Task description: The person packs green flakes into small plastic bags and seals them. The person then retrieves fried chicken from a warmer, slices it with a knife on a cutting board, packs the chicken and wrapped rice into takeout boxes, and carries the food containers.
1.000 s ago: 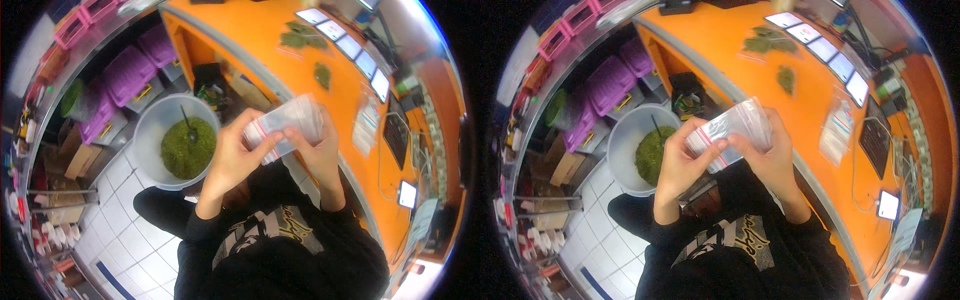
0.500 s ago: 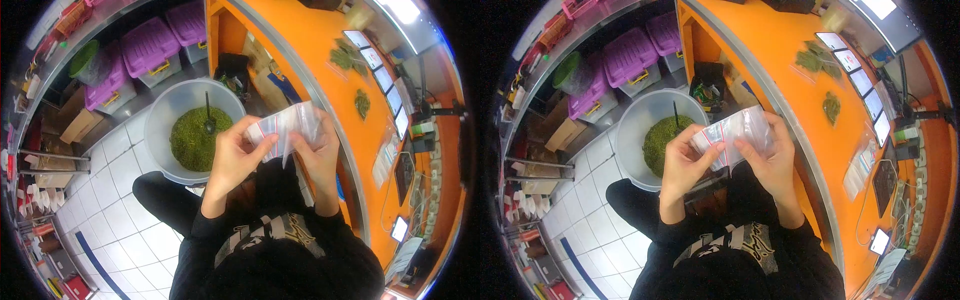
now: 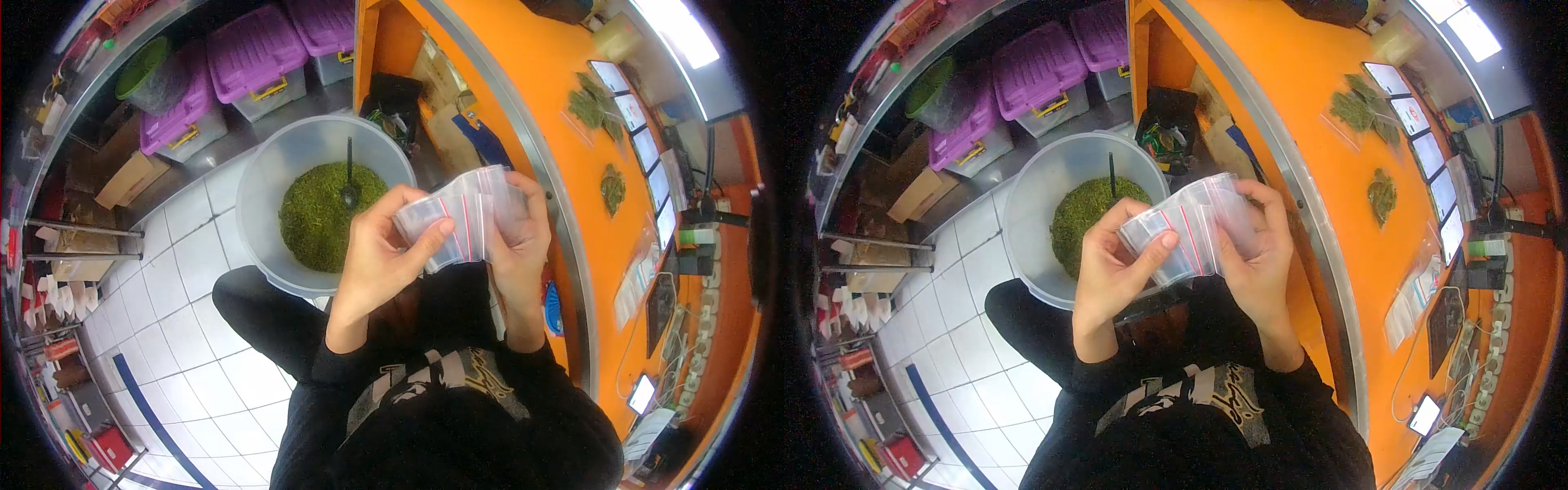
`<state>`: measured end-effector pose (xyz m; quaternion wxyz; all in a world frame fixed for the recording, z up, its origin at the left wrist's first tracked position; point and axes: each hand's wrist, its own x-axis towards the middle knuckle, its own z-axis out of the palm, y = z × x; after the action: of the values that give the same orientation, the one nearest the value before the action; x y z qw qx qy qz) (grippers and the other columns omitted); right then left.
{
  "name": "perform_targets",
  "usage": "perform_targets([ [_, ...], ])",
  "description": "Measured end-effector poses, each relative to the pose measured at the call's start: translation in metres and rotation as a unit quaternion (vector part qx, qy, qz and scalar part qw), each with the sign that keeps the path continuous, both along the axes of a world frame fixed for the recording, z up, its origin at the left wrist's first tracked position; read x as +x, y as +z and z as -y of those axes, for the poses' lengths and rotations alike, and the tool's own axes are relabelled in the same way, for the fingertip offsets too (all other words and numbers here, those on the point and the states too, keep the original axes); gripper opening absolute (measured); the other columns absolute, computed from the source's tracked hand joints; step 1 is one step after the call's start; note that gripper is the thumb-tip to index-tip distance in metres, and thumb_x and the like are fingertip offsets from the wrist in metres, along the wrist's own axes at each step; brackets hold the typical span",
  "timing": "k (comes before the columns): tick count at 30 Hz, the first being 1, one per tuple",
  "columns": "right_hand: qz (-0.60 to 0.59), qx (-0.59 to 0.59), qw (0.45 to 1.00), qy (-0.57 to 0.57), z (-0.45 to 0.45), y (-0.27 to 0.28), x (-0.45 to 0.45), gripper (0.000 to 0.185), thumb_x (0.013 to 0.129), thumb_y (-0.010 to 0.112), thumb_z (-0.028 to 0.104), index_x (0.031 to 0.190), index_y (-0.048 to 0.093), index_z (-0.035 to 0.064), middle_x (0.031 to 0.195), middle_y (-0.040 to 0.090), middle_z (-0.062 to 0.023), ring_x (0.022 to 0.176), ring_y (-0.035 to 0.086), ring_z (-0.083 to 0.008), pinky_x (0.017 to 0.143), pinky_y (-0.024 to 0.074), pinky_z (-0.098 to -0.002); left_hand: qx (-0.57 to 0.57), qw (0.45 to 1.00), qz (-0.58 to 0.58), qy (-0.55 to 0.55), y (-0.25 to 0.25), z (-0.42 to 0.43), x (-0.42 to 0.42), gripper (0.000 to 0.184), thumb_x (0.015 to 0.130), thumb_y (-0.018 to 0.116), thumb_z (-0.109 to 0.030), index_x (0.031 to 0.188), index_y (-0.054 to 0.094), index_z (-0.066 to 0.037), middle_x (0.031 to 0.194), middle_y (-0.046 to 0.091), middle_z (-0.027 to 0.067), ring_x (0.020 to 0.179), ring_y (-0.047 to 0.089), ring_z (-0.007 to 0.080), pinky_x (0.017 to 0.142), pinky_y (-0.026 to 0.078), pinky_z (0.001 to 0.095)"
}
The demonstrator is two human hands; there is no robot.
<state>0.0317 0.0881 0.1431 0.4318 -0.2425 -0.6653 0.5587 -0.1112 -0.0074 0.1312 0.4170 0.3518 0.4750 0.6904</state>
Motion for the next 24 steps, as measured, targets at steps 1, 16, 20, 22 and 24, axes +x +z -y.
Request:
perform_targets([
  [1, 0.001, -0.001, 1.0, 0.001, 0.0, -0.001, 0.0, 0.045, 0.084, 0.062, -0.006, 0.123, 0.042, -0.0004, 0.111, 0.059, -0.0123, 0.101, 0.059, -0.0141, 0.088, 0.0471, -0.0261, -0.001, 1.0, 0.001, 0.001, 0.002, -0.001, 0.001, 0.022, 0.086, 0.07, -0.007, 0.103, 0.058, 0.001, 0.087, 0.063, 0.0, 0.081, 0.058, 0.0066, 0.072, 0.047, 0.0209],
  [16, -0.103, -0.183, 0.964, 0.161, -0.003, 0.0, 0.006, 0.06, 0.08, 0.074, 0.005, 0.128, 0.04, 0.0017, 0.115, 0.06, -0.0113, 0.104, 0.059, -0.0166, 0.092, 0.0462, -0.0294, 0.212, 0.974, -0.08, -0.024, -0.017, 0.0, -0.005, 0.06, 0.074, 0.077, -0.039, 0.112, 0.054, 0.002, 0.109, 0.06, 0.0092, 0.095, 0.06, 0.0143, 0.084, 0.047, 0.0267],
  [20, -0.115, -0.199, 0.957, 0.176, -0.002, 0.003, 0.007, 0.062, 0.078, 0.075, 0.004, 0.129, 0.039, 0.0019, 0.112, 0.061, -0.0106, 0.103, 0.06, -0.0163, 0.091, 0.0464, -0.0291, 0.278, 0.955, -0.089, -0.046, -0.021, 0.0, -0.007, 0.036, 0.086, 0.069, -0.014, 0.114, 0.055, 0.002, 0.11, 0.063, 0.0132, 0.095, 0.064, 0.0178, 0.079, 0.05, 0.027],
  [22, -0.119, -0.207, 0.955, 0.175, -0.002, 0.005, 0.007, 0.062, 0.078, 0.076, 0.004, 0.129, 0.039, 0.002, 0.111, 0.062, -0.0104, 0.102, 0.06, -0.0161, 0.091, 0.0464, -0.0289, 0.29, 0.955, -0.038, -0.055, -0.025, 0.002, -0.005, 0.036, 0.087, 0.066, -0.01, 0.117, 0.05, 0.002, 0.112, 0.059, 0.0153, 0.099, 0.062, 0.0198, 0.082, 0.05, 0.0291],
  [24, -0.064, -0.135, 0.982, 0.117, -0.003, 0.005, 0.009, 0.061, 0.079, 0.075, 0.003, 0.129, 0.039, 0.0025, 0.11, 0.062, -0.0117, 0.101, 0.061, -0.016, 0.089, 0.0472, -0.0286, 0.294, 0.953, -0.054, -0.043, -0.024, -0.001, -0.005, 0.037, 0.088, 0.064, -0.006, 0.119, 0.046, 0.001, 0.113, 0.057, 0.0174, 0.102, 0.061, 0.0213, 0.084, 0.05, 0.0315],
])
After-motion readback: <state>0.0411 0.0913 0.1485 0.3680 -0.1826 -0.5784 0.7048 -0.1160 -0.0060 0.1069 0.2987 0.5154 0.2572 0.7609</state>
